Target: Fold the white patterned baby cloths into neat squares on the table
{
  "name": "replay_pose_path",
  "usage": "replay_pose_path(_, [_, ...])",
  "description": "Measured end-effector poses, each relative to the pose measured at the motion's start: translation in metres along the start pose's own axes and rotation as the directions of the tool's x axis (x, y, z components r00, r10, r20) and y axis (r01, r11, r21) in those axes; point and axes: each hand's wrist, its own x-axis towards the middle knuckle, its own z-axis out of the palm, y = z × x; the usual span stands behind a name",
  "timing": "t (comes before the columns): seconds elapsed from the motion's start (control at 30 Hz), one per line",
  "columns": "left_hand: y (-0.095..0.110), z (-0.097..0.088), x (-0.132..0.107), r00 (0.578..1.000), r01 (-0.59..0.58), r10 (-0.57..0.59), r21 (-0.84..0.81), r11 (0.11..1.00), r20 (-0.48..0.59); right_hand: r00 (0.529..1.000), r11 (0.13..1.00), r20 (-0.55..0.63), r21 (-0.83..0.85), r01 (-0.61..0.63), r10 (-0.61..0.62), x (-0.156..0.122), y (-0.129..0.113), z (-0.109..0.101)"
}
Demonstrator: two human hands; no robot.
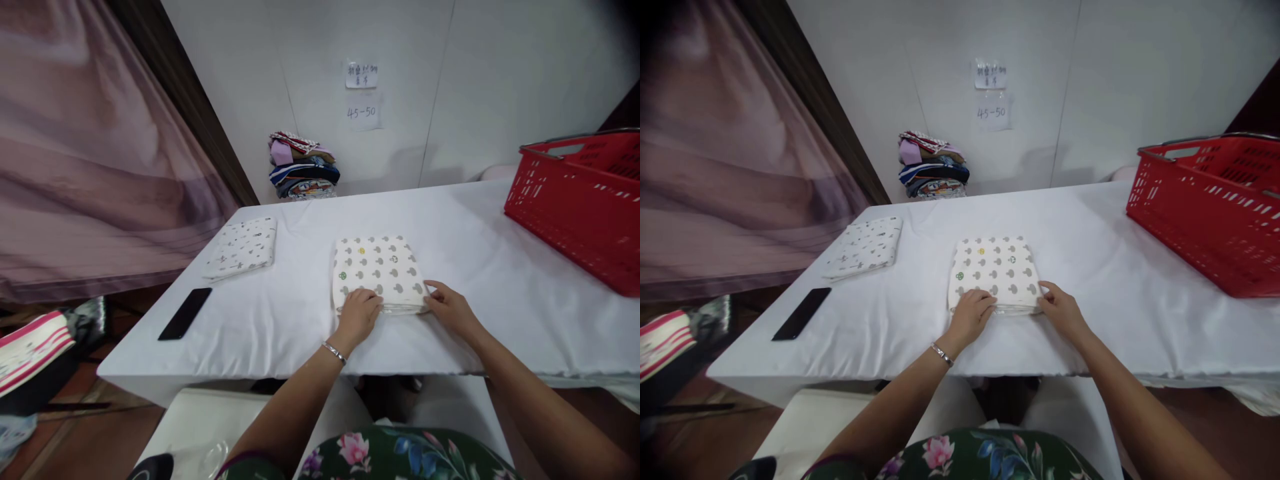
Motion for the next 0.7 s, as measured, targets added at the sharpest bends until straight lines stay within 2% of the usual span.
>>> replay_pose_path(0.1, [0.000,-0.003,-0.001,1.000,0.018,-0.018,0.009,1.000,-0.008,0.997,0.983,-0.027,-0.169,0.072,-0.078,-0.005,-0.002,0.000])
replay_pose_path(0.2, [0.001,-0.007,-0.003,0.999,0.047,-0.046,0.065,0.997,-0.007,0.950,0.908,-0.123,-0.350,0.230,-0.288,-0.012,-0.012,0.001])
replay_pose_path(0.27, [0.001,-0.009,-0.003,0.999,0.048,-0.049,0.101,0.994,0.009,0.895,0.850,-0.091,-0.369,0.377,-0.437,-0.016,-0.020,0.004])
replay_pose_path(0.33, [0.001,-0.011,-0.002,0.999,0.040,-0.044,0.126,0.991,0.029,0.845,0.791,0.018,-0.340,0.508,-0.534,-0.017,-0.027,0.008])
replay_pose_path(0.4, [-0.001,-0.012,0.000,0.998,0.028,-0.035,0.137,0.990,0.052,0.820,0.763,0.103,-0.316,0.564,-0.564,-0.015,-0.031,0.012])
replay_pose_path(0.7, [-0.012,-0.011,0.008,0.995,0.012,-0.018,0.066,0.998,0.095,0.836,0.833,0.253,-0.154,0.531,-0.487,0.003,-0.026,0.008])
